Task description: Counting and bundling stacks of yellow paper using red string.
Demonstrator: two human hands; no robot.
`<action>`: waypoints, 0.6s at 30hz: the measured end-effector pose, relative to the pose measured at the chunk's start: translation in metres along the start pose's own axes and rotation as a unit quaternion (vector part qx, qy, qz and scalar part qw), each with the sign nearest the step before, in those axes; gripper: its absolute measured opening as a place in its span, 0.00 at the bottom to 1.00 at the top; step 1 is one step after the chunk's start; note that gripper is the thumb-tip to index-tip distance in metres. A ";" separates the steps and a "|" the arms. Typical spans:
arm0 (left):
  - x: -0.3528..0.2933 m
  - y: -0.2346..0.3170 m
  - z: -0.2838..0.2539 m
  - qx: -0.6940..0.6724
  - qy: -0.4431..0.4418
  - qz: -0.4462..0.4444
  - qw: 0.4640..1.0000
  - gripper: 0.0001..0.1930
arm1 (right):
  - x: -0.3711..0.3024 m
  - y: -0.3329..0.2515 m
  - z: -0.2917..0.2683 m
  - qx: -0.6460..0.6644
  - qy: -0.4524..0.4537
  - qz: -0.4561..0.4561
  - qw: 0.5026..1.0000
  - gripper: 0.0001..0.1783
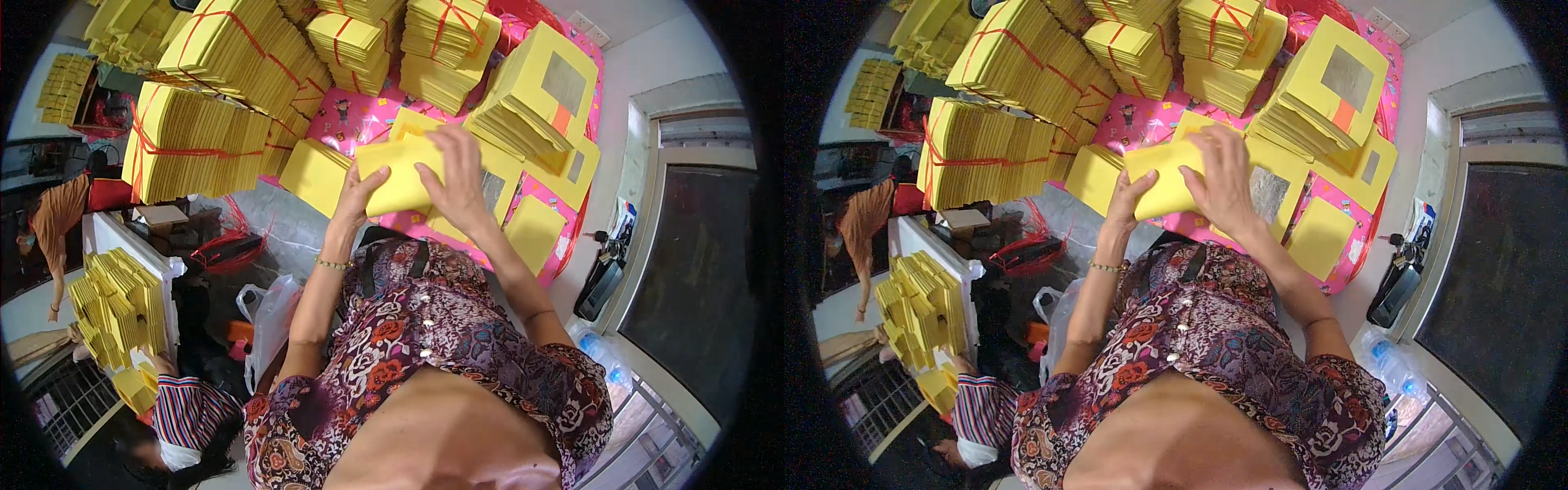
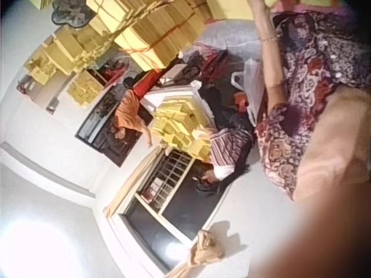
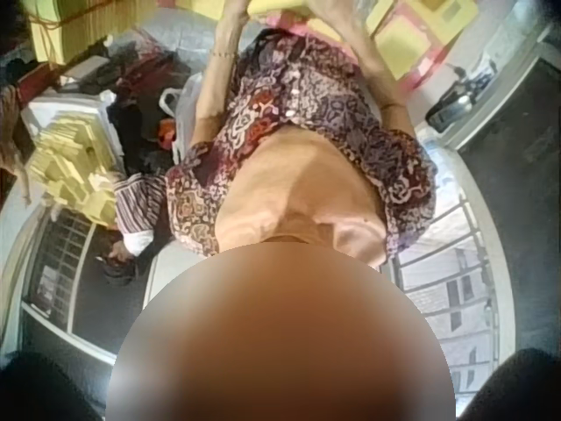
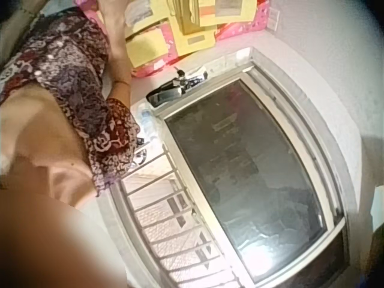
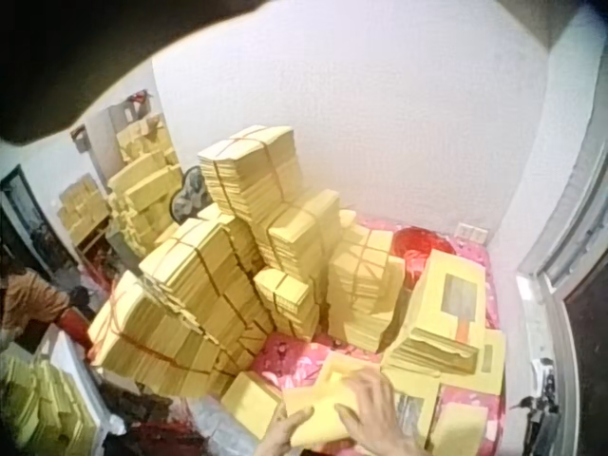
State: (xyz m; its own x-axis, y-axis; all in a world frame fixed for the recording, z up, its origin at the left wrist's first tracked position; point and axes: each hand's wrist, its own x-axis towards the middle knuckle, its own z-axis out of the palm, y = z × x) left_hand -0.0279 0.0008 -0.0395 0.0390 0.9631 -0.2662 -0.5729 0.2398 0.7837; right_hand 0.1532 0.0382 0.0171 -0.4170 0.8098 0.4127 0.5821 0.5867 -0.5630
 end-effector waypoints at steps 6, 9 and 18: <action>0.000 -0.008 0.016 -0.113 0.107 0.089 0.984 0.28 | -0.020 -0.006 0.026 0.126 0.177 0.207 0.954 0.40; -0.002 -0.018 0.025 -0.124 0.140 0.109 0.976 0.23 | -0.019 -0.006 0.034 0.598 0.085 0.306 0.736 0.34; -0.011 0.024 -0.015 0.072 -0.027 -0.010 0.997 0.22 | -0.017 0.010 0.018 0.448 -0.068 0.267 0.850 0.21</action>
State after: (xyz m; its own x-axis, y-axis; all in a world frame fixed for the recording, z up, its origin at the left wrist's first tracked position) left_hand -0.0543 -0.0060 -0.0267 0.0950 0.9623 -0.2549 -0.4486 0.2700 0.8520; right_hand 0.1533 0.0302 -0.0084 -0.3727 0.9194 -0.1253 -0.0272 -0.1458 -0.9889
